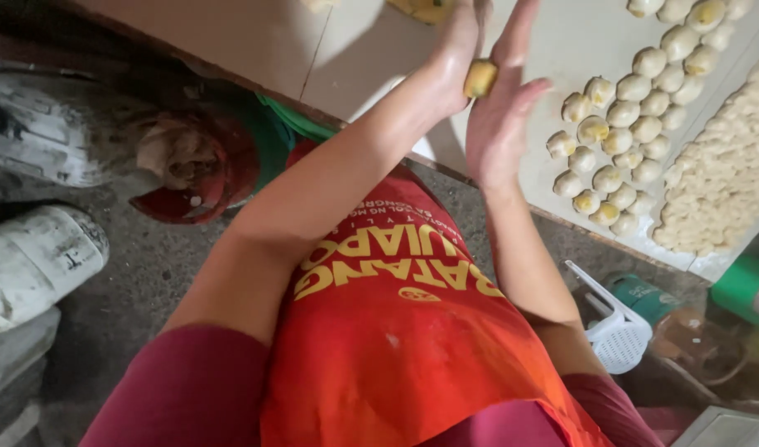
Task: Portioning, filling, and rolling dough into small balls on a bakery production table
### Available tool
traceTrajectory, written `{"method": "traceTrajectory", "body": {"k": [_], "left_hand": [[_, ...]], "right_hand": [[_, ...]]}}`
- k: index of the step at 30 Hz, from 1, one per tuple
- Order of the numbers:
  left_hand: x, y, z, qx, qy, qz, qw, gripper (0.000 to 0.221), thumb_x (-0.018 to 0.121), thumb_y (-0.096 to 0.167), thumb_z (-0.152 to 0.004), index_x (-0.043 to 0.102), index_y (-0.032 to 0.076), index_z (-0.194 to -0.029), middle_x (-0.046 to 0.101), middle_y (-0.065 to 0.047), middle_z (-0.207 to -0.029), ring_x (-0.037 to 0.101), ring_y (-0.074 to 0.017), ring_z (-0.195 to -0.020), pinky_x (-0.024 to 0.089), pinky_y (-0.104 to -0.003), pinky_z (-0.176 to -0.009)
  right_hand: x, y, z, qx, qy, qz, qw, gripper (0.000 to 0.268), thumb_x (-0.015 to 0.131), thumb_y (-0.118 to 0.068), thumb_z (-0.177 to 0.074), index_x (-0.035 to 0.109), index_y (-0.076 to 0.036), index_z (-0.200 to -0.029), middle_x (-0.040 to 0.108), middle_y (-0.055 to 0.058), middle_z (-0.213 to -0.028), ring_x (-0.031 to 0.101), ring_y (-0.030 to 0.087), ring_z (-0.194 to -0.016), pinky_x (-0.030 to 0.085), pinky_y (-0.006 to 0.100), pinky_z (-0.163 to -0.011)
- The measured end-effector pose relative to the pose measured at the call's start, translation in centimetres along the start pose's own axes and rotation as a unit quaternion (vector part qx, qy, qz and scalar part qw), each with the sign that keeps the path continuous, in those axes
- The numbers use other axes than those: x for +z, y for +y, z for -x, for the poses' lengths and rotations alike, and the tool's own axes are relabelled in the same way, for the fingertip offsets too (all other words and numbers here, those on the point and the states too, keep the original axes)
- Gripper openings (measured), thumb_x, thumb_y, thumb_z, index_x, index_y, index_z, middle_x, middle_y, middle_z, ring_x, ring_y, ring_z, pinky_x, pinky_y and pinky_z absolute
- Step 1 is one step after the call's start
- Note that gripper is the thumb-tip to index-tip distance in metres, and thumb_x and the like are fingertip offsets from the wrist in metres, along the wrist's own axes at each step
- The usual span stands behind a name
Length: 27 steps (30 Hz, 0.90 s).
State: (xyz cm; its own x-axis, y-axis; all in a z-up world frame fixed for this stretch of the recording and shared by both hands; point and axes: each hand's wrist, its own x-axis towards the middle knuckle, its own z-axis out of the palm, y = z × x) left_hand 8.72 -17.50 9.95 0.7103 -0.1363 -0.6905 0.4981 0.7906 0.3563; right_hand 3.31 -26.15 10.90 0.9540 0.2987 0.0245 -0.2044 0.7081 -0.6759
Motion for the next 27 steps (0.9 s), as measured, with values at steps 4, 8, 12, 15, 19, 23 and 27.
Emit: {"method": "traceTrajectory", "body": {"k": [4,8,12,15,19,23,27], "left_hand": [[-0.5,-3.9,-1.9,0.032,-0.084,0.079,0.993,0.095,0.026,0.065,-0.080,0.020,0.007,-0.155,0.020,-0.007,-0.162,0.024,-0.0219,-0.148,0.015,-0.034,-0.121],[-4.0,-3.4,-3.6,-0.015,-0.008,0.089,0.996,0.080,0.036,0.071,-0.079,0.058,0.019,-0.135,0.070,-0.010,-0.117,0.067,-0.0292,-0.095,0.050,-0.040,-0.078],[-9.8,-1.8,-6.7,0.201,0.054,0.136,0.969,0.024,0.051,0.021,-0.074,0.027,0.023,-0.075,0.027,0.007,-0.071,0.028,-0.0092,-0.059,0.023,-0.032,-0.052],[-13.7,-0.4,-3.7,0.346,-0.045,0.012,0.937,0.008,0.052,0.024,-0.090,0.050,0.019,-0.096,0.052,0.003,-0.092,0.048,-0.0119,-0.087,0.037,-0.036,-0.080],[-16.9,-1.5,-2.1,0.436,-0.015,-0.349,0.829,0.030,0.064,-0.006,-0.088,0.065,0.006,-0.116,0.068,-0.010,-0.122,0.067,-0.0196,-0.110,0.055,-0.030,-0.096],[-16.5,-1.0,3.2,0.419,0.011,-0.554,0.719,0.037,0.068,-0.007,-0.086,0.062,0.003,-0.122,0.067,-0.013,-0.116,0.069,-0.0245,-0.102,0.058,-0.029,-0.093],[-16.6,-1.8,2.8,0.475,-0.028,-0.619,0.624,0.033,0.076,0.006,-0.086,0.064,0.004,-0.117,0.066,-0.011,-0.112,0.070,-0.0201,-0.089,0.060,-0.030,-0.082]], "right_hand": [[-0.1,-0.2,0.6,0.049,-0.029,0.446,0.893,0.083,0.012,-0.072,-0.099,0.002,-0.017,-0.160,-0.004,0.004,-0.171,-0.009,0.022,-0.163,-0.007,0.036,-0.139],[1.7,-0.7,0.7,0.102,0.007,0.561,0.821,0.084,0.008,-0.072,-0.095,0.005,-0.017,-0.158,0.000,0.008,-0.169,-0.001,0.026,-0.160,-0.001,0.041,-0.133],[-0.3,0.6,3.7,-0.011,-0.136,0.609,0.781,0.033,0.051,-0.014,-0.104,0.045,-0.004,-0.135,0.047,0.011,-0.134,0.046,0.025,-0.124,0.043,0.039,-0.106],[-3.1,2.4,4.1,0.007,-0.077,0.622,0.779,0.028,0.064,0.002,-0.096,0.055,0.001,-0.123,0.055,0.015,-0.116,0.057,0.027,-0.105,0.055,0.034,-0.088],[-3.6,4.0,3.1,-0.009,-0.145,0.599,0.788,0.060,0.069,-0.002,-0.102,0.032,-0.006,-0.149,0.055,0.022,-0.140,0.065,0.033,-0.117,0.056,0.043,-0.108],[-6.5,5.2,0.3,-0.088,-0.104,0.737,0.663,0.025,0.055,0.005,-0.098,0.060,0.010,-0.122,0.061,0.023,-0.120,0.058,0.034,-0.110,0.053,0.042,-0.097],[-6.1,6.9,-1.0,-0.167,-0.142,0.775,0.593,0.015,0.073,0.012,-0.086,0.068,0.008,-0.099,0.053,0.015,-0.104,0.045,0.031,-0.093,0.046,0.038,-0.073]]}}
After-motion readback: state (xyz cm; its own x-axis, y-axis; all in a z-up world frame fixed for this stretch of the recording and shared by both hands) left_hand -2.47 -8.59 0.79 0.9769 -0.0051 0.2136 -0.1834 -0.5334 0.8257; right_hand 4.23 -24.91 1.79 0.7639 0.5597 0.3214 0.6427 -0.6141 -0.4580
